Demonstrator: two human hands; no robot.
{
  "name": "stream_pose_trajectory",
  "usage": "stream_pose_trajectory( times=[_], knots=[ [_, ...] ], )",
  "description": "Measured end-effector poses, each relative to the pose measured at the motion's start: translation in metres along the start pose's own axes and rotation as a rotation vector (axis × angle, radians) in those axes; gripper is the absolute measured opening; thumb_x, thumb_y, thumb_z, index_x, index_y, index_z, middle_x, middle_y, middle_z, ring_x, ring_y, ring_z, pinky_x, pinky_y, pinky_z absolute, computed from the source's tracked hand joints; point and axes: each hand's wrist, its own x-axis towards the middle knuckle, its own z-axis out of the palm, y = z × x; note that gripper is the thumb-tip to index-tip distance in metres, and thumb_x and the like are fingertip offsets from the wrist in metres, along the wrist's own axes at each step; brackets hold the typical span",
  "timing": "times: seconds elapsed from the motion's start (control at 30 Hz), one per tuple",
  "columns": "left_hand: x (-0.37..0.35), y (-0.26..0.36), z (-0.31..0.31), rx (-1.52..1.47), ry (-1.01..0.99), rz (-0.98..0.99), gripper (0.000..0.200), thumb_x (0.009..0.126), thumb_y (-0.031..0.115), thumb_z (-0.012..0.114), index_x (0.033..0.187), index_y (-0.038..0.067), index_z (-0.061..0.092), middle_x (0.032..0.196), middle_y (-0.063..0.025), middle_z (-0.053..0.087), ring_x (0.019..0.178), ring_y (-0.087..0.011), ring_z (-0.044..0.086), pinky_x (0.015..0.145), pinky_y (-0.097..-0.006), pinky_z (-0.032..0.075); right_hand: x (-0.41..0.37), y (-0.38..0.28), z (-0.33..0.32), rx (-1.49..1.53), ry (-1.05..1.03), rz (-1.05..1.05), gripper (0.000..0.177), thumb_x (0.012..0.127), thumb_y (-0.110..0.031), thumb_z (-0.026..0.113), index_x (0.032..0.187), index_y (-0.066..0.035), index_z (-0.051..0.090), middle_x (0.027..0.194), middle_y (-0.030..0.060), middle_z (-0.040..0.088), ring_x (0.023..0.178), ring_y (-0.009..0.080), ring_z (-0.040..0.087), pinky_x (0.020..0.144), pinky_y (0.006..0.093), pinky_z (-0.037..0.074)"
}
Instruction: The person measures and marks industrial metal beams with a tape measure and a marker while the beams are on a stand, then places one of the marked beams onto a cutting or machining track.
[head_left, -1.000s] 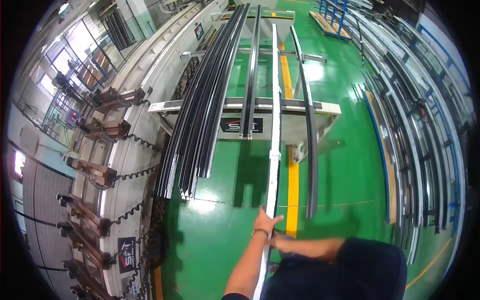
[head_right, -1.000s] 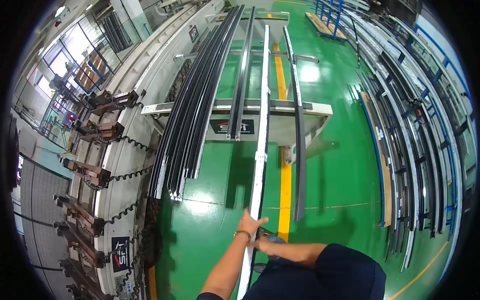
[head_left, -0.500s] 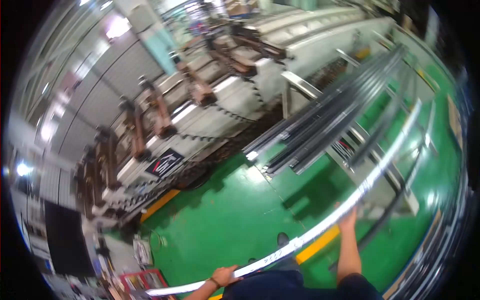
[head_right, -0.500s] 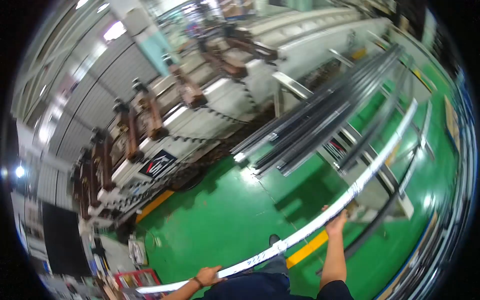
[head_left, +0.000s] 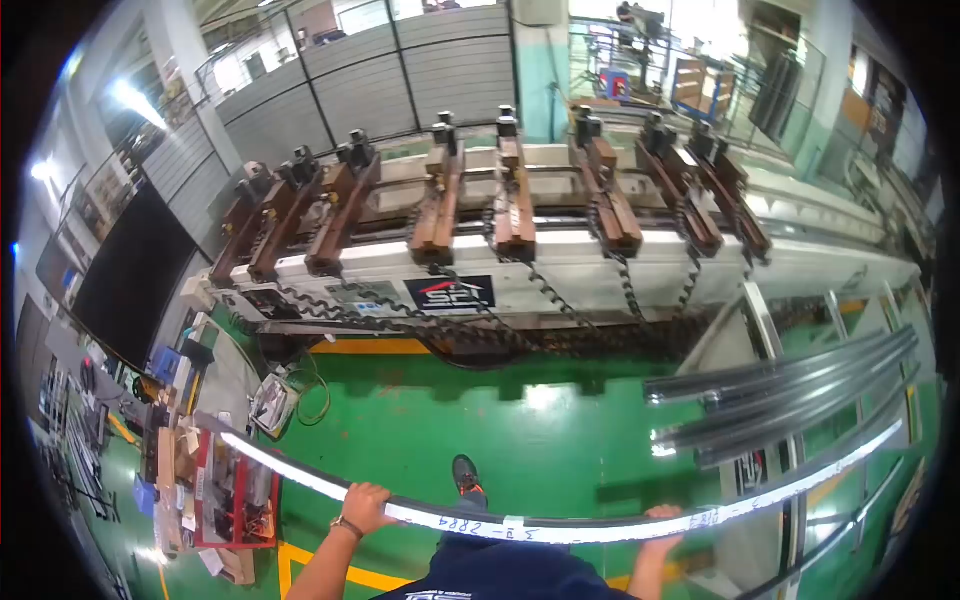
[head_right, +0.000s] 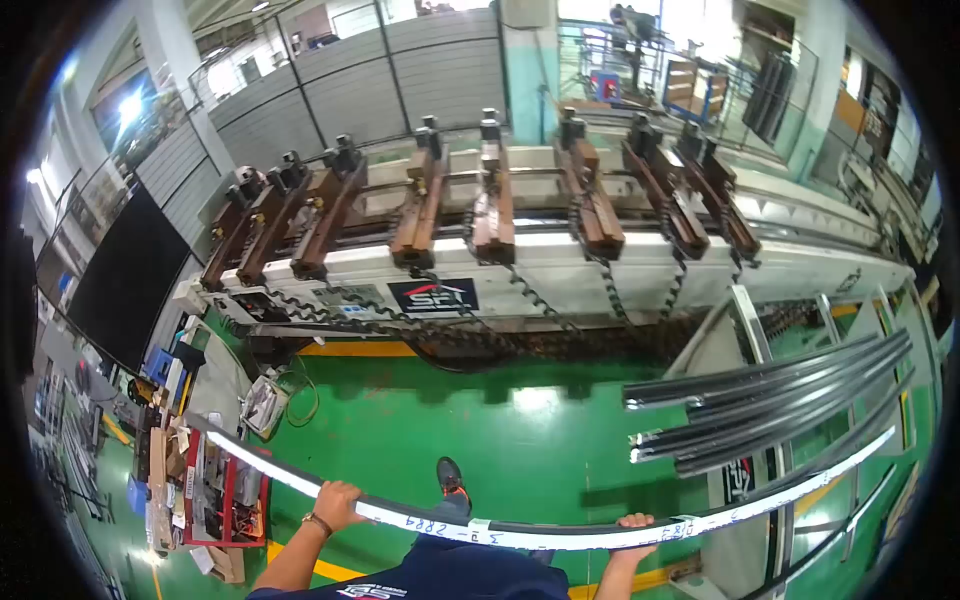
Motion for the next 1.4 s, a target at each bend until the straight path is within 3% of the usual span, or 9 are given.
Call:
stream_pose_trajectory(
  times=[0.17,0.37,0.5,0.63,0.67,0.8,1.03,1.17,1.4],
  knots=[
    [0.065,-0.099,-0.069,-0.085,0.095,-0.05,0.048,0.058,0.047,0.089,0.091,0.015,0.074,0.089,-0.0034,0.071,0.089,-0.0254,0.063,0.08,-0.0405,0.043,0.054,0.093,0.107,0.0,-0.216,0.036,0.023,0.096,-0.029,0.049,0.088,-0.009,0.058,0.072,0.0021,0.051,0.065,0.0182,0.049,0.067,0.0369,0.047],
    [0.129,-0.21,-0.153,-0.152,0.426,-0.017,0.046,0.052,0.031,0.092,0.09,0.014,0.072,0.093,-0.0012,0.072,0.088,-0.0249,0.063,0.083,-0.0396,0.044,0.094,0.221,0.247,0.053,-0.442,0.032,0.015,0.099,-0.018,0.047,0.09,-0.008,0.053,0.073,0.0023,0.045,0.066,0.0165,0.044,0.069,0.0353,0.043],
    [0.165,-0.269,-0.181,-0.16,0.571,-0.01,0.044,0.05,0.022,0.088,0.09,0.012,0.071,0.097,-0.0029,0.073,0.096,-0.0236,0.066,0.089,-0.0397,0.045,0.129,0.287,0.288,0.09,-0.539,0.096,0.011,0.099,-0.012,0.048,0.09,-0.007,0.053,0.075,0.0031,0.048,0.068,0.0175,0.048,0.071,0.0341,0.044],
    [0.21,-0.305,-0.207,-0.127,0.616,-0.122,0.044,0.049,0.019,0.084,0.09,0.012,0.07,0.097,-0.0041,0.068,0.102,-0.0255,0.063,0.109,-0.0481,0.037,0.173,0.348,0.324,0.099,-0.556,0.12,0.011,0.098,-0.013,0.05,0.089,-0.007,0.053,0.073,0.0026,0.047,0.068,0.017,0.047,0.071,0.0334,0.042],
    [0.223,-0.315,-0.206,-0.175,0.621,-0.157,0.045,0.05,0.018,0.082,0.092,0.012,0.068,0.098,-0.0051,0.066,0.105,-0.0274,0.061,0.116,-0.052,0.03,0.187,0.361,0.331,0.107,-0.559,0.128,0.011,0.098,-0.013,0.051,0.089,-0.007,0.053,0.073,0.0026,0.048,0.068,0.017,0.047,0.071,0.0332,0.042],
    [0.284,-0.352,-0.219,-0.142,0.71,-0.176,0.05,0.053,0.017,0.082,0.101,0.012,0.067,0.102,-0.0057,0.065,0.111,-0.0282,0.059,0.118,-0.0542,0.028,0.257,0.413,0.364,0.157,-0.605,0.179,0.013,0.097,-0.014,0.053,0.087,-0.007,0.054,0.073,0.0032,0.049,0.068,0.0168,0.047,0.07,0.0323,0.041],
    [0.393,-0.407,-0.267,-0.077,0.764,-0.276,0.062,0.053,0.025,0.084,0.111,0.01,0.067,0.121,-0.0099,0.064,0.128,-0.0341,0.053,0.119,-0.0567,0.027,0.371,0.504,0.437,0.225,-0.568,0.226,0.01,0.093,-0.015,0.053,0.086,-0.008,0.053,0.072,0.0021,0.048,0.066,0.0157,0.046,0.07,0.0323,0.041],
    [0.439,-0.442,-0.287,0.052,0.772,-0.302,0.074,0.059,0.051,0.084,0.115,0.006,0.065,0.128,-0.0149,0.06,0.131,-0.0379,0.05,0.12,-0.0599,0.024,0.41,0.536,0.474,0.181,-0.474,0.19,0.013,0.095,-0.017,0.05,0.086,-0.009,0.052,0.072,-0.0003,0.045,0.065,0.0144,0.044,0.069,0.0315,0.04],
    [0.513,-0.517,-0.318,0.074,0.825,-0.204,0.075,0.063,0.067,0.078,0.103,0.005,0.059,0.104,-0.0114,0.057,0.11,-0.0341,0.055,0.119,-0.0602,0.023,0.451,0.603,0.536,0.232,-0.389,0.186,0.013,0.09,-0.021,0.054,0.086,-0.009,0.054,0.072,0.0004,0.047,0.066,0.0153,0.045,0.07,0.0321,0.042]
  ],
)
